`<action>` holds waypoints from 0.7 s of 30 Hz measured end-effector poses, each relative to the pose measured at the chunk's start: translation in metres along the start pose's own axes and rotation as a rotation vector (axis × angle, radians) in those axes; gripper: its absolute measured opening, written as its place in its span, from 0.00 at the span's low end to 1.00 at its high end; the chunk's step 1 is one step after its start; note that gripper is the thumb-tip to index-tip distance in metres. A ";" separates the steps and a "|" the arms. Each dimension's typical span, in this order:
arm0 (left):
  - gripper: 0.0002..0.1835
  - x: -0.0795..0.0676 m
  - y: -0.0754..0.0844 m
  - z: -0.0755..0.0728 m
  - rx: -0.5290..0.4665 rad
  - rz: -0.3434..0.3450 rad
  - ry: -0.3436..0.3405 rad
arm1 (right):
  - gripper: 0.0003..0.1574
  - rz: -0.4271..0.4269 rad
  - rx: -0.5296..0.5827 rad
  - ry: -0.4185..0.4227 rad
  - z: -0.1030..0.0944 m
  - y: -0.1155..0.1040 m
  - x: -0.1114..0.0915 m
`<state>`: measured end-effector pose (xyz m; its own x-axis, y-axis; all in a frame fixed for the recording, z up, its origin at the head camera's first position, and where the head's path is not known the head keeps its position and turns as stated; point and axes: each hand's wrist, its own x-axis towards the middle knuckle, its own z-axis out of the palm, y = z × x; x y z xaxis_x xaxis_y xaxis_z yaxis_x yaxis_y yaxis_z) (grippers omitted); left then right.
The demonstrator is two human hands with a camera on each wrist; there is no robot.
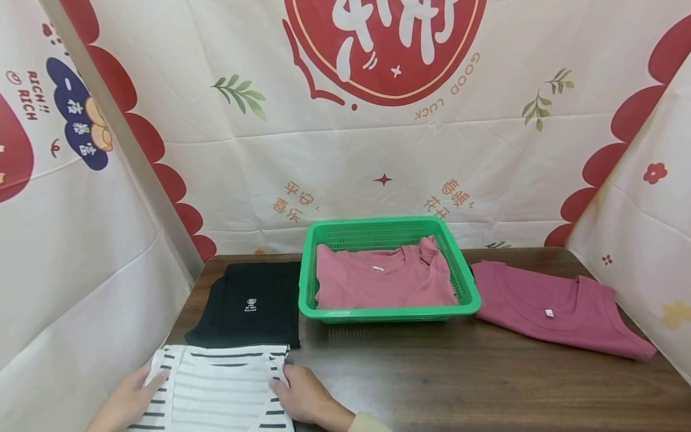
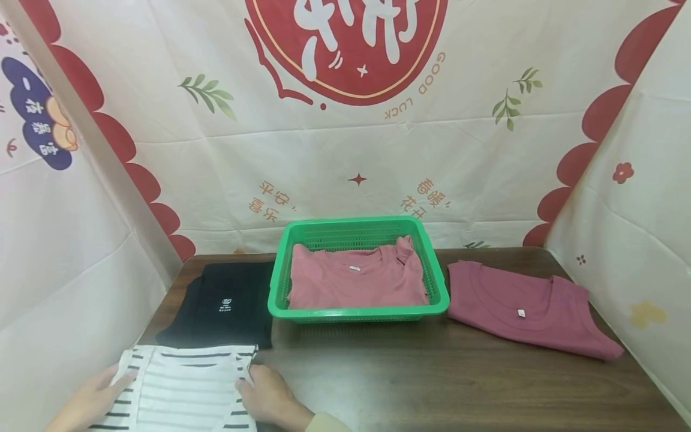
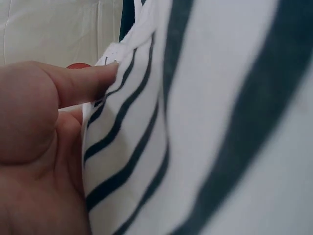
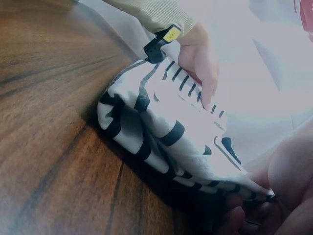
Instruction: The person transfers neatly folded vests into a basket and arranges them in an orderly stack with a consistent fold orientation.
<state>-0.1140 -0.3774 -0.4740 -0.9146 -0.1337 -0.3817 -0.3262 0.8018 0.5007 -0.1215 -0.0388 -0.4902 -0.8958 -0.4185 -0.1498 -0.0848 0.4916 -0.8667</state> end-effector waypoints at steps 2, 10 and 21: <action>0.48 0.002 0.000 0.000 -0.018 -0.007 -0.007 | 0.16 0.013 0.003 -0.001 -0.001 0.000 0.000; 0.48 0.003 -0.002 -0.002 -0.037 -0.003 -0.015 | 0.16 0.030 0.023 -0.009 -0.004 -0.002 -0.001; 0.54 -0.001 0.005 -0.012 -0.083 0.001 -0.045 | 0.19 0.009 0.031 0.013 -0.013 -0.009 -0.004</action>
<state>-0.1175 -0.3801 -0.4618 -0.9038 -0.1047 -0.4149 -0.3455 0.7506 0.5632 -0.1227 -0.0313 -0.4756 -0.9023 -0.4037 -0.1514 -0.0631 0.4711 -0.8798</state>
